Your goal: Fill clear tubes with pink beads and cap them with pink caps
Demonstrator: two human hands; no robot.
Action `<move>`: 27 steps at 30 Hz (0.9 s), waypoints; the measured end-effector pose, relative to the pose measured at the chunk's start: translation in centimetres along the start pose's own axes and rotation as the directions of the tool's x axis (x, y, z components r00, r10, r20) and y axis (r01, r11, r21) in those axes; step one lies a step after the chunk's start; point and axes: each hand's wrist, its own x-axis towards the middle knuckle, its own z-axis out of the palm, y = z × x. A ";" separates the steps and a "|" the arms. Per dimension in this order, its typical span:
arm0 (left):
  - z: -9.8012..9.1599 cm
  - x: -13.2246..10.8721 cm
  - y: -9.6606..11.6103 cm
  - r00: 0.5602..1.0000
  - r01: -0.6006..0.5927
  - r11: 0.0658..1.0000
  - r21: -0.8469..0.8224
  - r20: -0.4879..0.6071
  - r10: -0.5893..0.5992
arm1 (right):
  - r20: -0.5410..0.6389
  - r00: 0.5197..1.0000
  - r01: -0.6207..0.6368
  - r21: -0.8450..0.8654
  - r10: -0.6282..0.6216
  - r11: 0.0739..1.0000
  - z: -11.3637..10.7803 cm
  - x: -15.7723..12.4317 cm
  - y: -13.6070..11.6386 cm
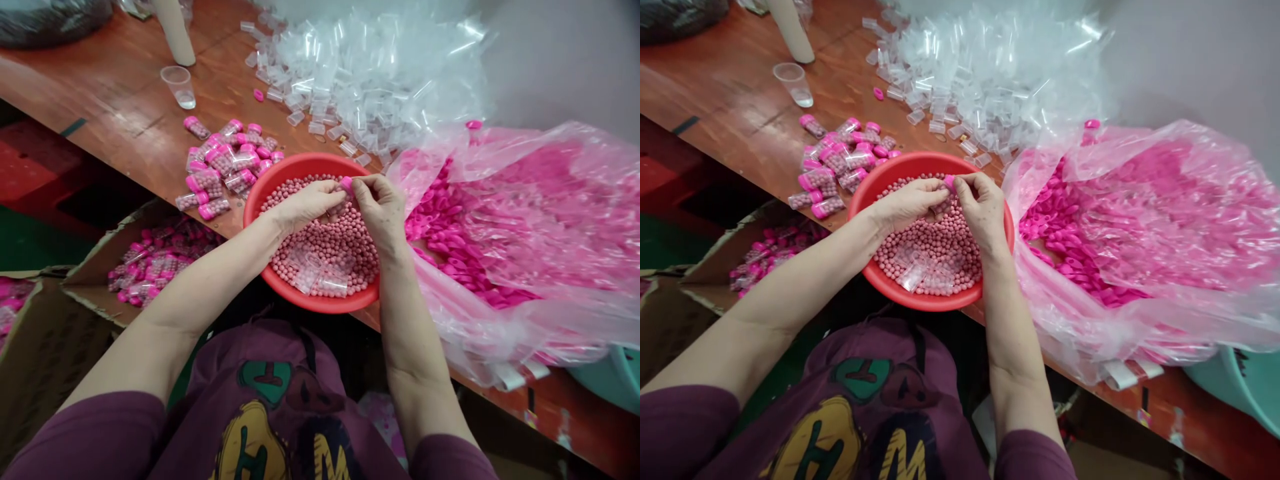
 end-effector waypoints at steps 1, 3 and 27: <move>0.0 -0.1 0.1 1.000 0.006 1.000 -0.001 -0.009 -0.006 | 0.007 1.000 0.019 -0.026 -0.019 0.999 0.0 0.0 -0.1; 0.0 -0.2 0.2 1.000 0.011 1.000 0.000 -0.027 -0.011 | 0.035 0.997 0.068 -0.063 -0.066 0.996 0.0 -0.1 -0.3; 0.1 -0.5 0.3 0.994 0.000 1.000 -0.006 -0.110 -0.001 | 0.151 0.960 0.257 -0.138 -0.236 0.956 0.1 -0.4 0.1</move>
